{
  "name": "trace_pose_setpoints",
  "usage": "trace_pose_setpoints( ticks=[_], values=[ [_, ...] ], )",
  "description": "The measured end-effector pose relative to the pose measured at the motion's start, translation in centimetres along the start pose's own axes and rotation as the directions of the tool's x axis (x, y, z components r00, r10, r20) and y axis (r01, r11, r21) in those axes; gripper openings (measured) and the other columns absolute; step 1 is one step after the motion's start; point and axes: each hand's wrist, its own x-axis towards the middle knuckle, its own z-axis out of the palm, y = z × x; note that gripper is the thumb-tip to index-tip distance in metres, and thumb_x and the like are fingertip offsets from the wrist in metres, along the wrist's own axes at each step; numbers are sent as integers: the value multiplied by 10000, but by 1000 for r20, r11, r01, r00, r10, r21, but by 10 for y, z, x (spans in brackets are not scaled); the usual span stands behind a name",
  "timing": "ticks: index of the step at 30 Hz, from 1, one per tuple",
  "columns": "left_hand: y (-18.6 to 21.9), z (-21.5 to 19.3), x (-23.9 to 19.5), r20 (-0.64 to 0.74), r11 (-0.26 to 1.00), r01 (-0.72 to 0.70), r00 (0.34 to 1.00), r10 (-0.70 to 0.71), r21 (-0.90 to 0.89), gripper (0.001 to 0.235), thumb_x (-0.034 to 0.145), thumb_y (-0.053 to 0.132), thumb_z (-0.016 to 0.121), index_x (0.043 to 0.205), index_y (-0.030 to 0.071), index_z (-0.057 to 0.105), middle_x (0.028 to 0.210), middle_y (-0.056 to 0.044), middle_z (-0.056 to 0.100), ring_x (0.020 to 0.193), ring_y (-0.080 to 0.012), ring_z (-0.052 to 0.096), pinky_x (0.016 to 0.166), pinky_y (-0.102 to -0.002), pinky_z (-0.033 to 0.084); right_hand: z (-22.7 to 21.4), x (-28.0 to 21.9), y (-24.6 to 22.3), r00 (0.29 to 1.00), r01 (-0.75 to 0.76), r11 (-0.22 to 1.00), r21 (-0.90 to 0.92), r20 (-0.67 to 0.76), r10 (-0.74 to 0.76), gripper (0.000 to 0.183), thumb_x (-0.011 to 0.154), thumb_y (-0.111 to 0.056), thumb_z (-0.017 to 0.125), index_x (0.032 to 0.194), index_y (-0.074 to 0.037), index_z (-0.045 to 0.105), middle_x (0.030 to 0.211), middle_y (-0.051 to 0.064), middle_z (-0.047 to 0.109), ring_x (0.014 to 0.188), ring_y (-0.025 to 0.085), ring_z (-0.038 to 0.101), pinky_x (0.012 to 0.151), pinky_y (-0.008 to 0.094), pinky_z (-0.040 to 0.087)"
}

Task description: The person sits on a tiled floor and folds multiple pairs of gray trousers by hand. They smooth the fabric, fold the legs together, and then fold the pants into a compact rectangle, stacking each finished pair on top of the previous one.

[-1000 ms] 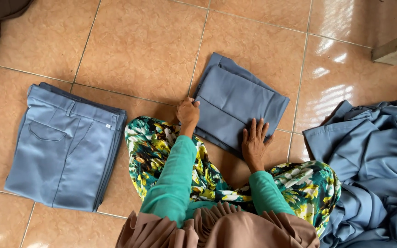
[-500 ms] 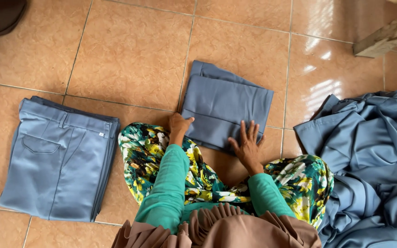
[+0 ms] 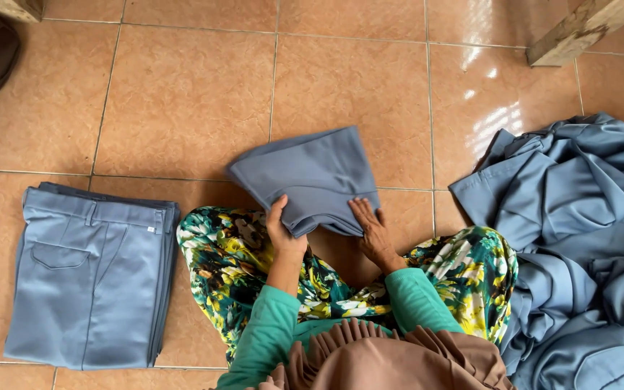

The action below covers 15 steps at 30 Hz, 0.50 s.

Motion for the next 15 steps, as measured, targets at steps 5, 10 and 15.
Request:
trace_pose_setpoints(
  ticks=[5,10,15],
  values=[
    [15,75,-44,20,940,-330,944,329,93,371,899,134,752,1251,175,640,1024,-43,649,861,-146,619,785,-266,562,17,10,-3,986,-166,769,617,114,122,355,858,-268,702,1206,-205,668,1027,106,666,994,286,628,857,436,498],
    [-24,90,16,284,925,-327,921,267,192,629,1001,185,673,1553,192,371,1164,-65,624,1021,-175,684,844,-314,640,-19,28,-16,874,-440,104,892,398,280,556,810,-190,835,1328,-42,695,1275,224,691,1154,409,667,976,539,512],
    [-53,79,18,369,398,-196,828,-422,896,555,959,568,515,650,157,724,474,-82,618,449,-159,550,445,-282,381,21,68,59,767,-373,-318,872,483,423,365,856,-237,844,1141,-50,712,982,144,742,842,318,754,765,454,617]
  ],
)
